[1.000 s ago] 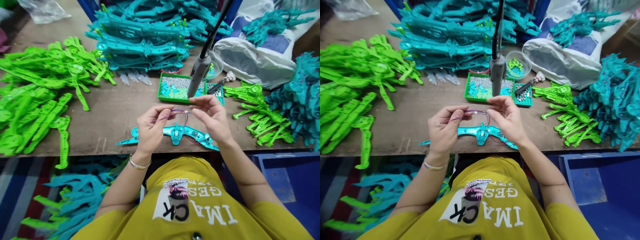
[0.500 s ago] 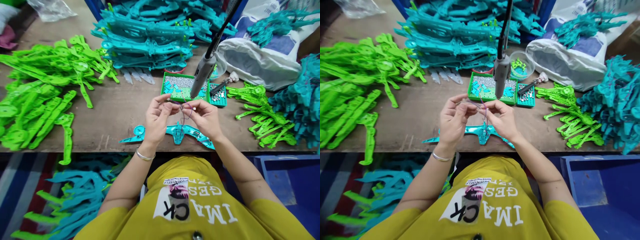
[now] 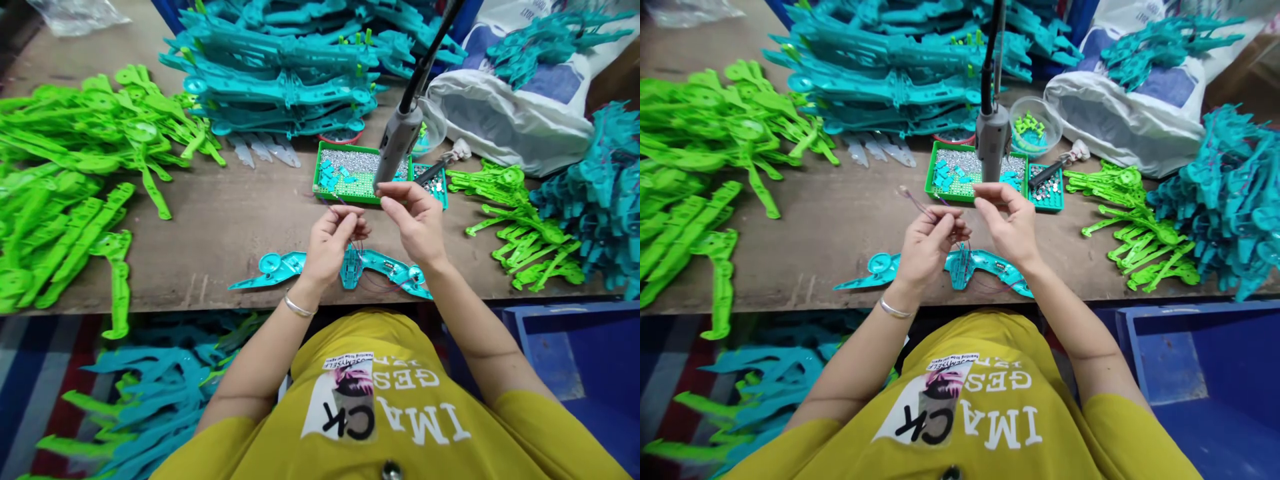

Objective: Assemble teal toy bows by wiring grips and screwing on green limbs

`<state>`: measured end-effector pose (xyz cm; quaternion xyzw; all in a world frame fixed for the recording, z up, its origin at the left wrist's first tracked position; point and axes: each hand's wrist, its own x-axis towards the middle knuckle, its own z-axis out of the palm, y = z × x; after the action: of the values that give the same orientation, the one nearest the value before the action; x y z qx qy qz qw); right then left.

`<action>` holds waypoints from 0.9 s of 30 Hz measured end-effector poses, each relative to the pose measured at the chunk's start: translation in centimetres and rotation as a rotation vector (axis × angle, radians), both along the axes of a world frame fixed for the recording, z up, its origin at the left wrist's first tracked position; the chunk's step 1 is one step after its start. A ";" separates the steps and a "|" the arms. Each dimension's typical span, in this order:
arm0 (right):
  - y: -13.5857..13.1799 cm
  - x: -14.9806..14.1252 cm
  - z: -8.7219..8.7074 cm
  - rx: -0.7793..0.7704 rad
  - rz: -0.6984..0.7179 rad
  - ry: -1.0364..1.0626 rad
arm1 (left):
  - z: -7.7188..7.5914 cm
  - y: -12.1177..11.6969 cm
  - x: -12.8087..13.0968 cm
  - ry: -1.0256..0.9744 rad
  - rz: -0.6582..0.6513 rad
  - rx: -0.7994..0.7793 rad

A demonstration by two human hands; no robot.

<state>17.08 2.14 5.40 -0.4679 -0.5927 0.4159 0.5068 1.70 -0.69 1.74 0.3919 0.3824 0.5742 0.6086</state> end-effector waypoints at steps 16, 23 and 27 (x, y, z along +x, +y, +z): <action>-0.3 -1.8 -3.1 -0.557 0.295 0.390 | 0.0 -0.9 -1.4 -0.180 -0.174 -0.178; 0.2 1.1 -2.5 -0.272 0.007 0.332 | 1.7 -2.6 -2.9 -0.024 -0.160 0.011; 1.4 6.3 -1.2 -0.001 -0.210 0.223 | 3.7 -4.5 -5.2 0.022 -0.103 0.123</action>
<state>23.39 3.51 4.23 -0.4786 -0.4803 0.4105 0.6097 -3.46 -5.19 5.44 0.4540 0.3327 0.5602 0.6078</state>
